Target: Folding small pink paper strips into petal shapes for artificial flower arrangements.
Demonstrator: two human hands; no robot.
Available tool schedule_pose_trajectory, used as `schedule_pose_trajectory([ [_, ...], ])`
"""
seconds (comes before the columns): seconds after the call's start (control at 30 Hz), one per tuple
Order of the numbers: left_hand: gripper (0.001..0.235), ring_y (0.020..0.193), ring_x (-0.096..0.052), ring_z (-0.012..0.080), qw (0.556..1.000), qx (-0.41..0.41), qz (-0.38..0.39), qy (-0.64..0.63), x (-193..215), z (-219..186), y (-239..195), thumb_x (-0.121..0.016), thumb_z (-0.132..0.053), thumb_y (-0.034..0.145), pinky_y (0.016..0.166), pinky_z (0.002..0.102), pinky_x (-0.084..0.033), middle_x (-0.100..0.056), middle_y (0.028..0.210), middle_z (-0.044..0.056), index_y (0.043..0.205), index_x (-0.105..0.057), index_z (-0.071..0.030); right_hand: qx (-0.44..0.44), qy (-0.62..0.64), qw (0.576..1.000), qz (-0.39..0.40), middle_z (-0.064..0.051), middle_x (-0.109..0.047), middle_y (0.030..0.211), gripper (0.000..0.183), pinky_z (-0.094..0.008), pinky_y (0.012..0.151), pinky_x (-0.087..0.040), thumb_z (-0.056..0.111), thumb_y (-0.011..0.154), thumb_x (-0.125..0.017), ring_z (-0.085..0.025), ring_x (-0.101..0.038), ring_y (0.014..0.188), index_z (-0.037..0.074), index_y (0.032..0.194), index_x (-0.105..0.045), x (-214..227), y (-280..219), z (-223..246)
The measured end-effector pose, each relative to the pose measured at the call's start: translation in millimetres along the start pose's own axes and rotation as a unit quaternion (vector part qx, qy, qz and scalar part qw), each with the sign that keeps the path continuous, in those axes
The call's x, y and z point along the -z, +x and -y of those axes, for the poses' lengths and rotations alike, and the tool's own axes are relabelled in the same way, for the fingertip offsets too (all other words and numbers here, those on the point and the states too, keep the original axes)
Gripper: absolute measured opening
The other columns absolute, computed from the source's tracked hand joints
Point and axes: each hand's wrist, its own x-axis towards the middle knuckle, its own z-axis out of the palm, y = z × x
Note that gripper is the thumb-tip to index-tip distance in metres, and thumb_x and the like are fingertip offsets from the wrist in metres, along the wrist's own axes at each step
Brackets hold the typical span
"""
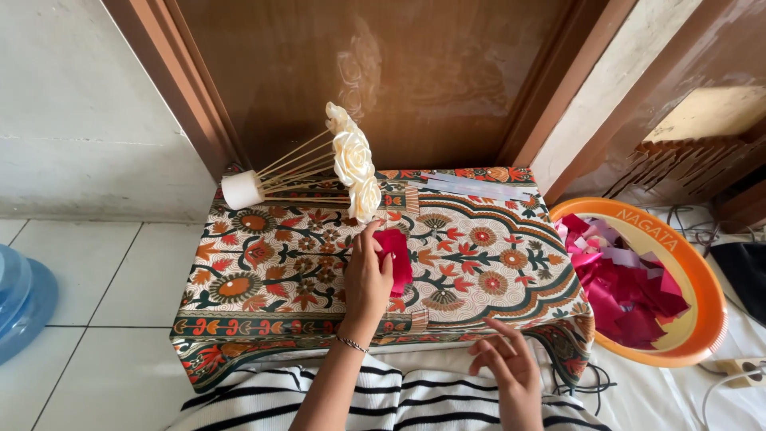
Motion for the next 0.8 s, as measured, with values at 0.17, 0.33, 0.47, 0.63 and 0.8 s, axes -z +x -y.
schedule_pose_trajectory([
  [0.17,0.047,0.097,-0.061,0.0243,0.990,-0.013,-0.042,0.133,-6,-1,1,-0.073,-0.003,0.079,0.084,0.039,-0.052,-0.057,0.108,0.008,0.121,-0.054,-0.012,0.013,-0.039,0.998,-0.050,-0.027,-0.070,0.088,0.040,-0.041,0.065,-0.053,-0.001,0.097,-0.057,-0.031,-0.063,0.067,-0.006,0.137,-0.059,38,13,7],
  [0.33,0.021,0.099,-0.059,0.0195,0.989,-0.082,-0.047,0.118,9,-12,-12,-0.069,-0.006,0.086,0.095,0.041,-0.041,-0.064,0.107,0.001,0.105,-0.061,-0.012,0.055,-0.042,0.992,-0.109,-0.027,-0.066,0.098,0.036,-0.042,0.070,-0.053,-0.004,0.103,-0.048,-0.031,-0.060,0.080,-0.008,0.139,-0.054,98,34,11],
  [0.47,0.028,0.111,-0.064,0.0222,0.985,-0.128,0.023,0.116,12,-4,-28,-0.068,-0.017,0.086,0.116,0.053,-0.027,-0.071,0.118,0.006,0.113,-0.068,-0.008,0.132,-0.153,0.958,-0.205,-0.018,-0.066,0.101,0.026,-0.030,0.074,-0.052,-0.002,0.106,-0.051,-0.021,-0.061,0.081,-0.005,0.130,-0.061,167,77,-7],
  [0.63,0.040,0.126,-0.057,0.0273,0.979,-0.133,0.051,0.143,15,-5,-32,-0.065,-0.024,0.089,0.118,0.057,-0.026,-0.065,0.134,0.009,0.125,-0.064,-0.008,0.105,-0.361,0.875,-0.306,-0.016,-0.072,0.100,0.020,-0.033,0.069,-0.050,0.002,0.102,-0.061,-0.024,-0.065,0.083,-0.004,0.118,-0.072,269,167,-56],
  [0.8,0.033,0.113,-0.059,0.0241,0.984,-0.132,0.017,0.121,20,-12,-30,-0.073,-0.018,0.082,0.109,0.048,-0.040,-0.062,0.121,0.006,0.112,-0.060,-0.010,-0.069,-0.615,0.763,-0.189,-0.012,-0.075,0.122,0.046,-0.046,0.088,-0.057,0.019,0.082,-0.070,-0.036,-0.069,0.107,0.017,0.127,-0.073,375,275,-136],
])
